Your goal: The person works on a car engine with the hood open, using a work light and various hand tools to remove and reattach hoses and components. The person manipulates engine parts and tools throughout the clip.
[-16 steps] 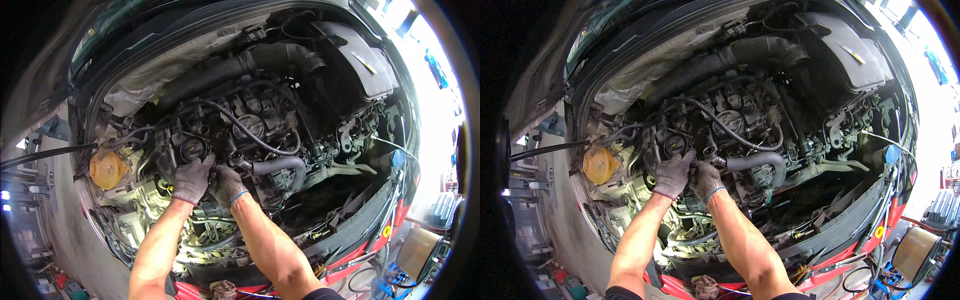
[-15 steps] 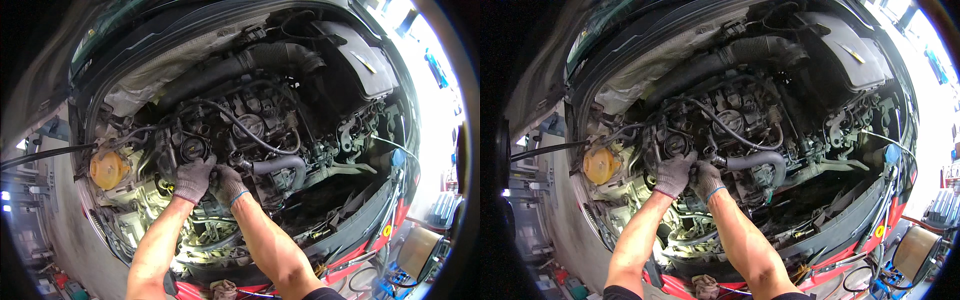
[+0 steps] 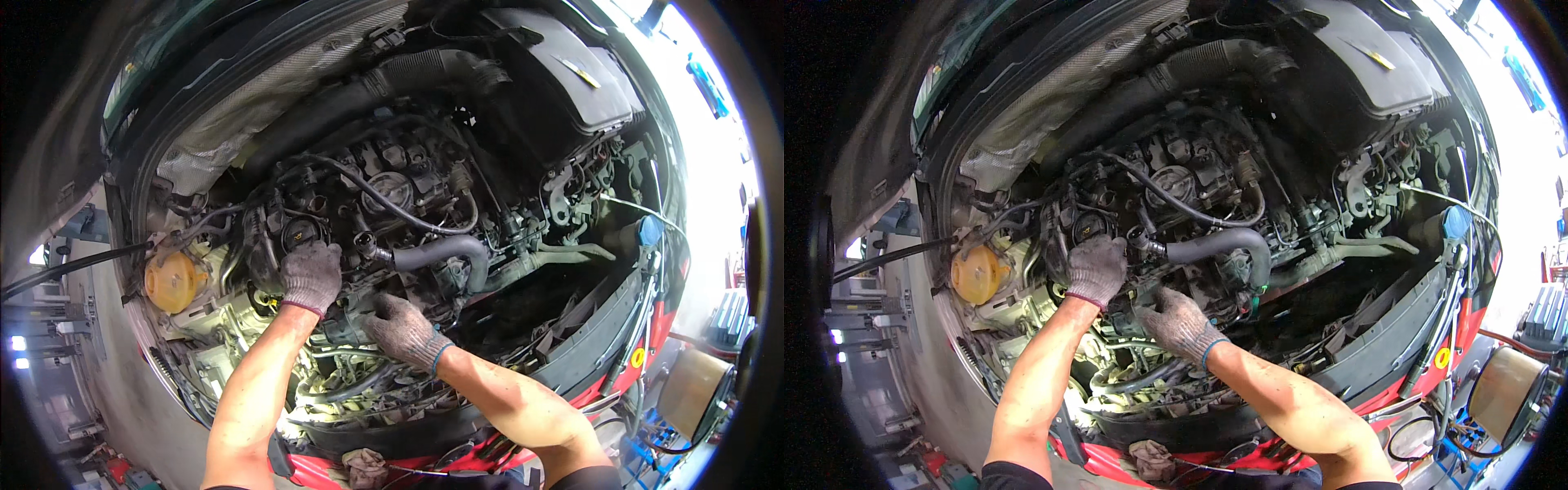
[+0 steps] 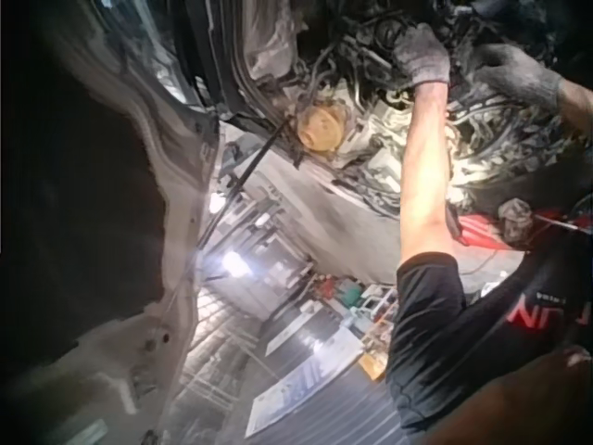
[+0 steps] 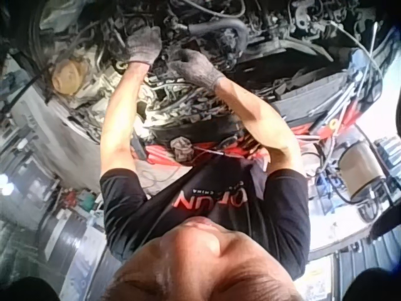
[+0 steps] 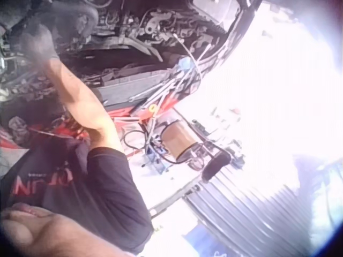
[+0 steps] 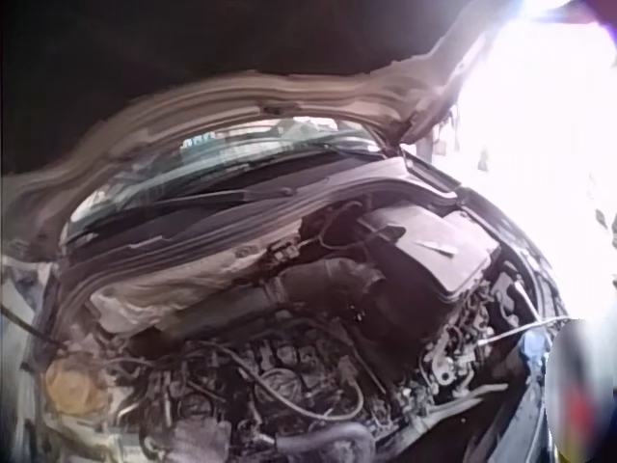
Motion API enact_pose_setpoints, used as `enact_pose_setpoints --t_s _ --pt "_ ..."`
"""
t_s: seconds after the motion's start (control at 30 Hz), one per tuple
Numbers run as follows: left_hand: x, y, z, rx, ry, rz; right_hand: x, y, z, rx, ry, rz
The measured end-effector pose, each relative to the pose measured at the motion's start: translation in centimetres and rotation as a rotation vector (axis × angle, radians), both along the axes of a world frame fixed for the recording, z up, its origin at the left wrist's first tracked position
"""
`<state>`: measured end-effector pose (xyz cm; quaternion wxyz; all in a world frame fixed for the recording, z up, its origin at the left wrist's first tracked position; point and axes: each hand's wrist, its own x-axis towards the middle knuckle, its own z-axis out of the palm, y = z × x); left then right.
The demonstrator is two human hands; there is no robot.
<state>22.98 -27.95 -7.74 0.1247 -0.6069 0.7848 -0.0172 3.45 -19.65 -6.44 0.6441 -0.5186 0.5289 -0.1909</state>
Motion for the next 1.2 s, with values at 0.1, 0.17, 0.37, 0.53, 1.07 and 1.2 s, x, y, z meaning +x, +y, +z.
enact_pose_setpoints --t_s 0.1,0.17,0.37,0.53,1.07,1.2 --pt "-0.7 -0.5 0.3 0.055 -0.027 0.034 -0.9 -0.6 0.3 -0.252 0.284 0.138" --pt "-1.0 -0.8 0.7 0.144 -0.074 0.055 -1.5 -1.4 0.2 -0.437 0.475 0.309" --pt "-1.9 -0.8 1.5 0.163 -0.026 0.021 -3.1 -2.5 -2.5 -0.537 0.489 0.292" --pt "-1.4 -0.1 -0.1 0.014 -0.002 0.054 -3.2 -2.4 -2.9 -0.587 0.34 0.161" --pt "0.1 0.5 -0.5 -0.042 0.061 0.001 -3.5 -2.5 -2.2 -0.527 0.38 0.211" --pt "-0.9 0.1 0.2 0.03 0.029 0.049 -3.4 -2.7 -2.0 -0.5 0.398 0.212"
